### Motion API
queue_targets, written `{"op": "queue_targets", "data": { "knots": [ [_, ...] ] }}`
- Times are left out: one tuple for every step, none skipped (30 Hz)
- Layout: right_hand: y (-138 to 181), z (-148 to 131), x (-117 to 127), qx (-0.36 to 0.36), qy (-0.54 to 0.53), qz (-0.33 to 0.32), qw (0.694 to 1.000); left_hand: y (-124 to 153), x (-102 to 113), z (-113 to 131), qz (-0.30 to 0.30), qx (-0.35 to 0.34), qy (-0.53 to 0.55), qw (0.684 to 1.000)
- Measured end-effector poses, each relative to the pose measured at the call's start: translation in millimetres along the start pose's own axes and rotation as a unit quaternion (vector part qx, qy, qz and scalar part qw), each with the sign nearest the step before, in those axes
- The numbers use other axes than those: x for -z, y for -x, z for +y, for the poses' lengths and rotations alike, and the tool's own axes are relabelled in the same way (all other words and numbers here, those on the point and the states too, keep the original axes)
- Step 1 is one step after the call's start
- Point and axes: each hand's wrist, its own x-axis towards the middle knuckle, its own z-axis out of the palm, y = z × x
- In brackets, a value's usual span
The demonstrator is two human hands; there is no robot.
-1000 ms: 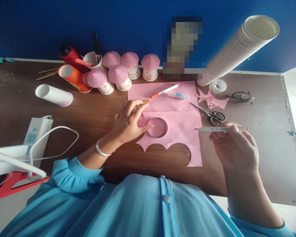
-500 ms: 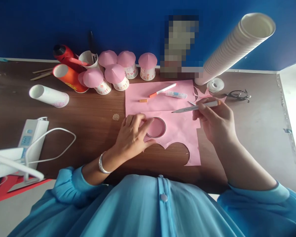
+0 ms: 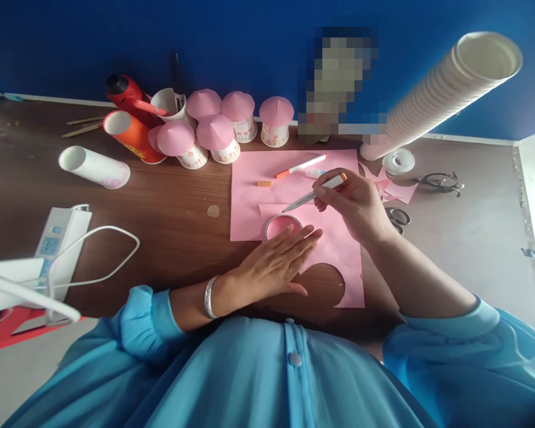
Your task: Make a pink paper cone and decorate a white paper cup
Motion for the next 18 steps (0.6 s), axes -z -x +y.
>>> {"op": "queue_targets", "data": {
  "knots": [
    [-1,1,0,0.0,-0.002,0.004,1.0,0,-3,-5,-0.002,-0.009,0.013,1.0],
    [-1,2,0,0.0,-0.003,0.007,1.0,-1,-6,-9,-0.002,-0.017,0.027,0.999],
    [-3,3,0,-0.001,-0.005,0.008,1.0,-1,-8,-12,-0.003,-0.023,0.04,0.999],
    [-4,3,-1,-0.002,-0.006,0.006,1.0,0,-11,-15,-0.007,-0.029,0.054,0.998],
    [-6,4,-1,-0.005,-0.006,0.002,1.0,0,-12,-17,-0.009,-0.033,0.066,0.997],
    [-7,4,-1,-0.009,-0.005,-0.004,1.0,0,-14,-18,-0.012,-0.034,0.078,0.996],
    [-9,5,-2,-0.014,-0.003,-0.01,1.0,0,-15,-19,-0.013,-0.034,0.089,0.995],
    [-11,5,-3,-0.018,0.001,-0.017,1.0,0,-15,-20,-0.015,-0.033,0.099,0.994],
    [-13,6,-4,-0.023,0.006,-0.025,0.999,0,-15,-20,-0.016,-0.031,0.109,0.993],
    [-15,7,-5,-0.026,0.013,-0.035,0.999,0,-15,-19,-0.017,-0.029,0.119,0.992],
    [-17,8,-6,-0.03,0.022,-0.045,0.998,0,-14,-19,-0.02,-0.027,0.128,0.991],
    [-20,9,-7,-0.036,0.032,-0.056,0.997,0,-13,-19,-0.025,-0.023,0.137,0.99],
    [-23,11,-9,-0.044,0.043,-0.069,0.996,-1,-11,-19,-0.031,-0.02,0.144,0.989],
    [-25,12,-11,-0.054,0.054,-0.082,0.994,-1,-10,-19,-0.037,-0.016,0.151,0.988],
    [-28,13,-13,-0.064,0.062,-0.095,0.991,-2,-9,-19,-0.042,-0.013,0.156,0.987],
    [-31,14,-15,-0.07,0.067,-0.108,0.99,-2,-8,-19,-0.046,-0.011,0.161,0.986],
    [-33,14,-18,-0.072,0.066,-0.12,0.988,-2,-8,-19,-0.048,-0.009,0.164,0.985],
    [-36,14,-21,-0.072,0.063,-0.133,0.987,-3,-8,-19,-0.049,-0.009,0.168,0.985]
  ]
}}
